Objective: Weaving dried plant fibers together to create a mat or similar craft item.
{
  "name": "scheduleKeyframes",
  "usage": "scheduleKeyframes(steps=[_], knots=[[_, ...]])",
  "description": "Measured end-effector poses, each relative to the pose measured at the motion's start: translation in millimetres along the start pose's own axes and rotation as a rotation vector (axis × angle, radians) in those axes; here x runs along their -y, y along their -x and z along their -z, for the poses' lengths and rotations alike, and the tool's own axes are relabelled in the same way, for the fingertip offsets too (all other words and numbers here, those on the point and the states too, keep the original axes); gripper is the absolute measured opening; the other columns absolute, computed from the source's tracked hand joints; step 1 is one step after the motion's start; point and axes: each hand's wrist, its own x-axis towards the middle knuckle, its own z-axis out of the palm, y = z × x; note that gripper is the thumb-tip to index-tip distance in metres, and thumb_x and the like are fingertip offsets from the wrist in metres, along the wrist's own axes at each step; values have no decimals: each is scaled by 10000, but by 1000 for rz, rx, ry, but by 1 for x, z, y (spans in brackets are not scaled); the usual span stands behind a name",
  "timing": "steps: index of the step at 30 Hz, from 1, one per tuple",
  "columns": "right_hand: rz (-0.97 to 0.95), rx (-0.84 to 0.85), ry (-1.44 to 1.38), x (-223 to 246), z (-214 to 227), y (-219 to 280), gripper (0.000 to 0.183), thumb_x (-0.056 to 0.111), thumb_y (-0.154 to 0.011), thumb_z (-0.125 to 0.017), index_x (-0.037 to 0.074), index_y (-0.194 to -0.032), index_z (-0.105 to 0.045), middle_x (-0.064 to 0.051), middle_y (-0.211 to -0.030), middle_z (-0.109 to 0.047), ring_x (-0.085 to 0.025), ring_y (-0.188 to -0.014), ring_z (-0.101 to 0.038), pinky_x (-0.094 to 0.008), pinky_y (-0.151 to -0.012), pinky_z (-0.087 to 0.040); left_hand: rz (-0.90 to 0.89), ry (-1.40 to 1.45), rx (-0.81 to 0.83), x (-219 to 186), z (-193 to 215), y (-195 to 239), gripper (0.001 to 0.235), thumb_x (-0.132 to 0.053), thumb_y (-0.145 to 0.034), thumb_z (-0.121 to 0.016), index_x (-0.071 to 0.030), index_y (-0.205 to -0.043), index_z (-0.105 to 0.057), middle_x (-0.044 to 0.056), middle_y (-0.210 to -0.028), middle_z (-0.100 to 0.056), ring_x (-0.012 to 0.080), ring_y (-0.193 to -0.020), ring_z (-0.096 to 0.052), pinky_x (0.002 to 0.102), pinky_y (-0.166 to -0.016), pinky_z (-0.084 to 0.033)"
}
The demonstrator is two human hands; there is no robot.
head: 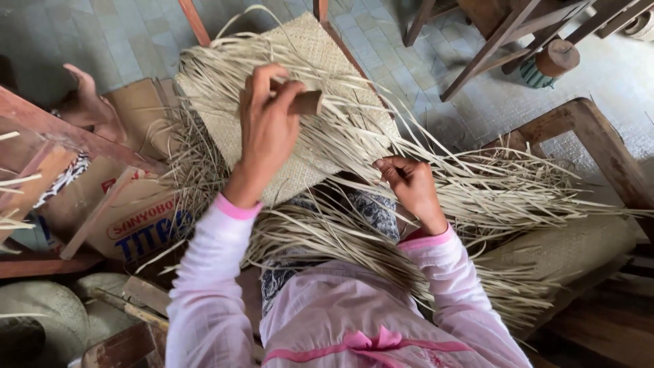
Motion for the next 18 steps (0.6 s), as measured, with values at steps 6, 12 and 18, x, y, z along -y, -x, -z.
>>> scheduleKeyframes(steps=[6,12,18], knots=[[138,-75,-51,-12,-12,-3,177,125,-835,-567,85,-670,-617,-49,-490,-547,-126,-439,-431,-261,-482,-387,-294,356,-173,-56,-45,27,299,21,-504,-628,-84,-778,-574,61,-770,-528,260,-818,-557,419,-844,-412],[254,-78,-80,-35,-17,6,206,21,-790,-572,82,-594,-591,-41,-483,-519,-109,-472,-431,-258,-486,-389,-435,-56,-293,-49,-84,29,209,-225,-662,-624,-84,-528,-548,69,-487,-493,228,-590,-543,489,-885,-342],[251,-74,-147,-18,-35,1,258,44,-825,-569,66,-567,-571,-68,-451,-502,-108,-446,-407,-267,-456,-376,-344,-35,-371,-42,-80,32,328,-271,-745,-576,-90,-478,-516,40,-426,-465,195,-494,-509,478,-840,-346]])
